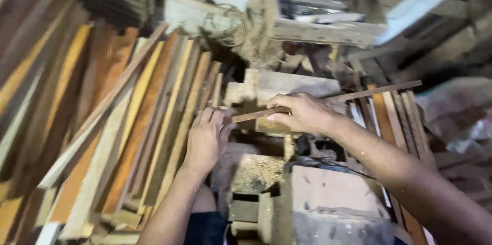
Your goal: Feeding thin wooden strips through a shaping machine to create a profile.
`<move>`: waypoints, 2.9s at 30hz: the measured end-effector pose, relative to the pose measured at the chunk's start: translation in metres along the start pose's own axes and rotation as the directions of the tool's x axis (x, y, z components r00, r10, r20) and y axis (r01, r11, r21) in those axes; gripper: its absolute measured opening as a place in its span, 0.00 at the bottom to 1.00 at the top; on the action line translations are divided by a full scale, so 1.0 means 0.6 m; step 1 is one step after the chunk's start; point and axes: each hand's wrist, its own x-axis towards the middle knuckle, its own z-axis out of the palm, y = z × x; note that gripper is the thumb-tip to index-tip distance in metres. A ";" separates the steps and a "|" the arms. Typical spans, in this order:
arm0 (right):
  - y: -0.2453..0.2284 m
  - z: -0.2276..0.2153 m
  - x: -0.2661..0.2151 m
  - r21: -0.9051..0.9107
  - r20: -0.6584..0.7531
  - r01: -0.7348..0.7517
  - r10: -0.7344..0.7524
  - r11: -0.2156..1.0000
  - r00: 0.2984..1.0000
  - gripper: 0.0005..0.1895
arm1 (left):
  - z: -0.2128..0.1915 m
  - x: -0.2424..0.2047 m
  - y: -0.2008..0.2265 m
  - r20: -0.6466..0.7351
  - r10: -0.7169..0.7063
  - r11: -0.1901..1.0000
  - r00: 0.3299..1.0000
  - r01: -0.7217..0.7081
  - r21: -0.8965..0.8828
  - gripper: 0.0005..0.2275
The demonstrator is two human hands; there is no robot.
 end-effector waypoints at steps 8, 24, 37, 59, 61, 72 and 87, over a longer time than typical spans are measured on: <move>0.223 0.003 -0.150 -0.024 -0.282 -0.070 0.061 0.997 0.957 0.04 | 0.162 0.103 0.067 0.194 0.090 0.965 0.977 -0.038 -0.261 0.12; 0.299 0.080 -0.235 0.034 -0.594 -0.147 0.138 0.989 0.793 0.11 | 0.245 0.107 0.079 0.245 0.263 0.963 0.933 -0.240 -0.120 0.14; 0.281 0.095 -0.228 0.043 -0.755 -0.175 0.147 0.984 0.639 0.11 | 0.250 0.112 0.077 0.265 0.225 0.966 0.938 -0.179 -0.188 0.10; 0.157 -0.082 -0.261 0.188 -0.951 0.280 0.104 0.941 0.291 0.20 | 0.204 0.124 0.102 0.028 -0.028 0.935 0.999 0.036 -0.354 0.16; 0.148 -0.087 -0.264 0.113 -0.948 0.219 0.039 0.969 0.316 0.19 | 0.196 0.121 0.097 -0.024 -0.103 0.895 0.994 0.082 -0.438 0.19; 0.205 -0.027 -0.248 0.021 -0.705 0.036 -0.011 0.999 0.709 0.17 | 0.210 0.113 0.050 -0.241 -0.360 0.872 0.901 0.233 -0.431 0.14; 0.245 0.054 -0.236 0.050 -0.488 -0.130 0.137 0.990 0.862 0.18 | 0.211 0.100 0.084 0.297 0.076 0.975 0.952 -0.009 -0.220 0.09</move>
